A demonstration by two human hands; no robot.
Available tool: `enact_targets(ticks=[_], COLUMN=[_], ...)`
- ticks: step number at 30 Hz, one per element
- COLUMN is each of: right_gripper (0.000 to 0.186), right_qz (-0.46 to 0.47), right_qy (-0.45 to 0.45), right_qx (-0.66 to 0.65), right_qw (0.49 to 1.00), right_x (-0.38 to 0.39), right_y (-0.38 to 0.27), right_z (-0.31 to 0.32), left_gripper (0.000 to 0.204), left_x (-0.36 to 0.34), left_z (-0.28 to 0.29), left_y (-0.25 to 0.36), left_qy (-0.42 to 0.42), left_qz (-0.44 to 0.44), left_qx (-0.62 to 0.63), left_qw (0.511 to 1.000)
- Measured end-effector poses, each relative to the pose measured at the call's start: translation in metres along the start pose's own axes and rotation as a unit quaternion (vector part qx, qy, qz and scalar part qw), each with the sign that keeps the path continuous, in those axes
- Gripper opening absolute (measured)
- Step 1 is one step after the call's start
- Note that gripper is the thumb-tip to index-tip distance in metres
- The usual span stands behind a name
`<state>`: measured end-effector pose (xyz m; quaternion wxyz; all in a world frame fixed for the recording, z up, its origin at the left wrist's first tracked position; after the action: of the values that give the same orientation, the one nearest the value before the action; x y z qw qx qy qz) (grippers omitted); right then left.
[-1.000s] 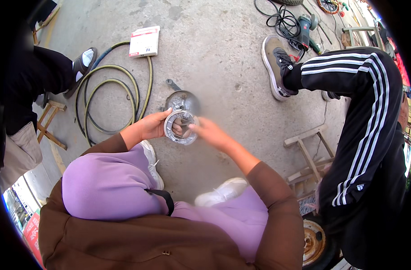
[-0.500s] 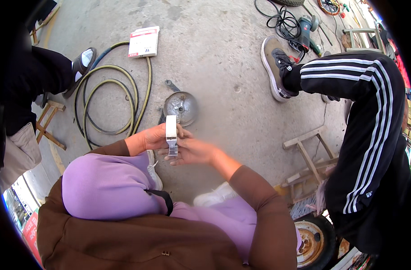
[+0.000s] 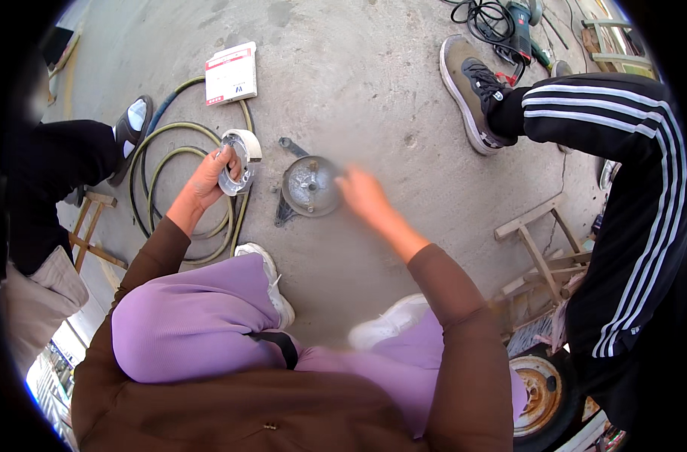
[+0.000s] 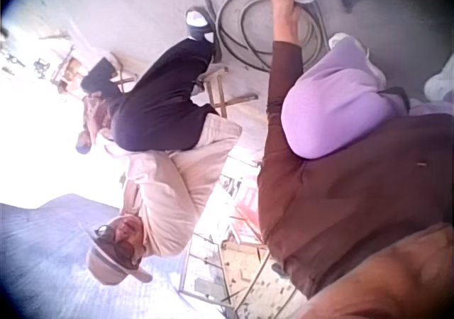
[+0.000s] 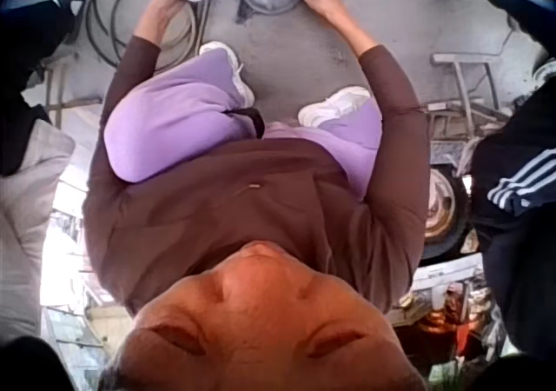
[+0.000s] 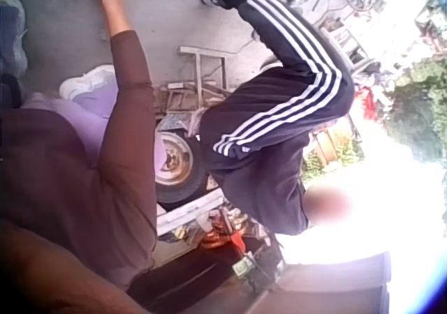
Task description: The person removes a metal part from the rear of a scooter, sits on the ground, and cleans it with a cloth. They then open a box, take out a new part, and install it into the cleaned metal housing. Finally, they reattach the assembly to the scooter.
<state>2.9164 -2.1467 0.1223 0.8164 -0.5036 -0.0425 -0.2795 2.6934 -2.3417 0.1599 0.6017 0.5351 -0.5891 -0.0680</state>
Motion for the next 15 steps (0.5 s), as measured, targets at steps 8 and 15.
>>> enact_targets(ticks=[8,15], right_gripper=[0.029,0.032], right_qz=[-0.138,-0.179], right_qy=[0.017,0.028], right_qx=[-0.053,-0.086], right_qw=[0.989,0.98], right_x=[0.011,0.017], right_y=[-0.008,-0.004], right_z=[-0.004,-0.008], left_gripper=[0.042,0.042], left_x=[-0.052,-0.062], left_z=[-0.018,-0.086], left_y=[0.003,0.002], left_qy=[-0.045,-0.073], left_qz=[0.035,0.145], left_qx=[0.055,0.146], left_qw=[0.997,0.976])
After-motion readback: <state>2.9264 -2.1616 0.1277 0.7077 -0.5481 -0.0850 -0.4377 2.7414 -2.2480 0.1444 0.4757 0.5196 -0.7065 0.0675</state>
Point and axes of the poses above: each hand's wrist, its own x-axis away from the middle knuckle, its own z-axis out of the back of the hand, y = z × x, the point moved 6 cm from there along -x, towards the middle knuckle, and after that the axes turned 12 degrees about -x, right-handed, at the moved point
